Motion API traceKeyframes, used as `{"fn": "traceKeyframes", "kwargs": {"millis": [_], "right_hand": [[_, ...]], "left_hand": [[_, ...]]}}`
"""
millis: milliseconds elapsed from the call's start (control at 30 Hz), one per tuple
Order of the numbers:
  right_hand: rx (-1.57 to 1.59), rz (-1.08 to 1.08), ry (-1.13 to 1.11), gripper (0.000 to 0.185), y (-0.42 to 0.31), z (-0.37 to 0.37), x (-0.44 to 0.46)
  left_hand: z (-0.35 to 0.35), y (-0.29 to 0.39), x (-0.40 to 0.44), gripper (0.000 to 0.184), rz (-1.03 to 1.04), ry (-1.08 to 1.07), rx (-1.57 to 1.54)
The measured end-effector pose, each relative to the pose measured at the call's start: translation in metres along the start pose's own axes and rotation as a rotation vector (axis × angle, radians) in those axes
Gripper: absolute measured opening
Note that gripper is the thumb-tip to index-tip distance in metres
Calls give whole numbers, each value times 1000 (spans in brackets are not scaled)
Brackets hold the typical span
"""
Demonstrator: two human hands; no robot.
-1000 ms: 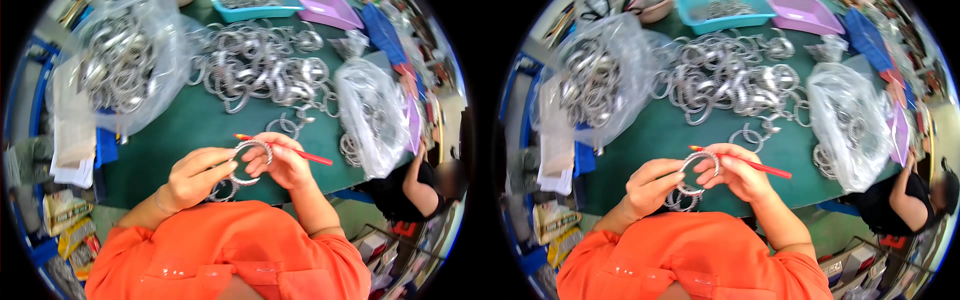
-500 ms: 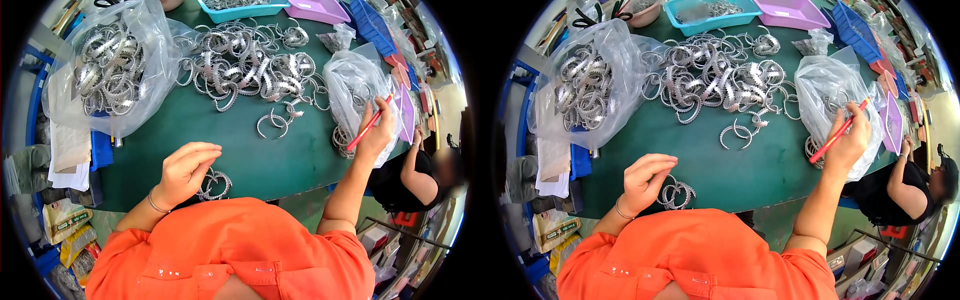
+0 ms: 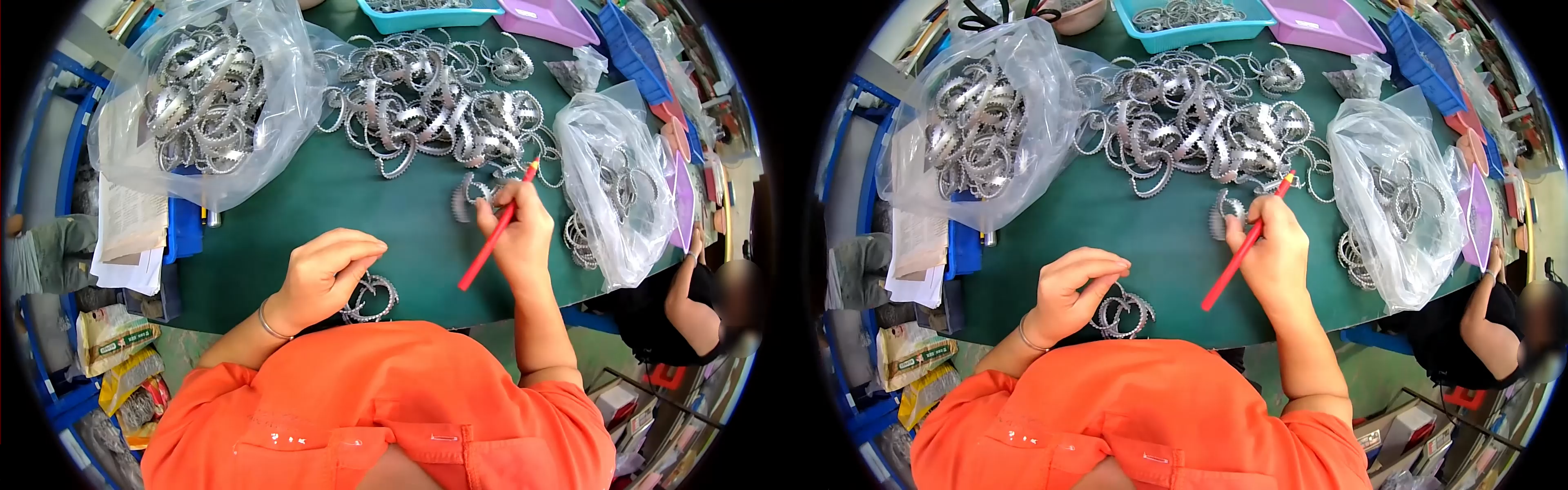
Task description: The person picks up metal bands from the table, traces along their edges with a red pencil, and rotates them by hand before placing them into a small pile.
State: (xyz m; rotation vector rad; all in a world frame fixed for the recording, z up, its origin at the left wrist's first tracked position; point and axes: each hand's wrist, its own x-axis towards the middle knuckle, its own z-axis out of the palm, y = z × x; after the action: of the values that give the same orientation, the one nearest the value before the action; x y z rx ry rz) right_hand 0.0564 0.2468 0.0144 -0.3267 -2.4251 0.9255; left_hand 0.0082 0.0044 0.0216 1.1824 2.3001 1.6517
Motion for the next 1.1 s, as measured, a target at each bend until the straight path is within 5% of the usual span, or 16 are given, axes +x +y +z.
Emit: {"fn": "traceKeyframes", "kwargs": {"millis": [100, 200, 367, 467, 533, 667, 767, 1100], "right_hand": [[213, -42, 55, 27, -6, 1, -4], [-17, -134, 56, 25, 4, 1, 5], [121, -257, 331, 27, 0, -5, 14], [198, -422, 115, 27, -8, -4, 12], [540, -136, -214, 24, -21, 2, -4], [911, 173, -589, 21, -38, 13, -21], [1001, 328, -581, 20, -42, 16, -22], [1042, 358, -425, 14, -38, 22, -25]], "left_hand": [[1, 0, 1, 16, -10, 2, -18], [1, 0, 0, 15, -11, 16, -43], [-3, -6, -5, 19, -31, 13, -21], [0, 2, -1, 35, -112, 50, -126], [-1, 3, -2, 55, -208, 41, -221], [-3, -2, -5, 36, -444, -30, -562], [-9, 0, -5, 28, -656, -27, -744], [-7, -4, -2, 21, -783, 110, -805]]}}
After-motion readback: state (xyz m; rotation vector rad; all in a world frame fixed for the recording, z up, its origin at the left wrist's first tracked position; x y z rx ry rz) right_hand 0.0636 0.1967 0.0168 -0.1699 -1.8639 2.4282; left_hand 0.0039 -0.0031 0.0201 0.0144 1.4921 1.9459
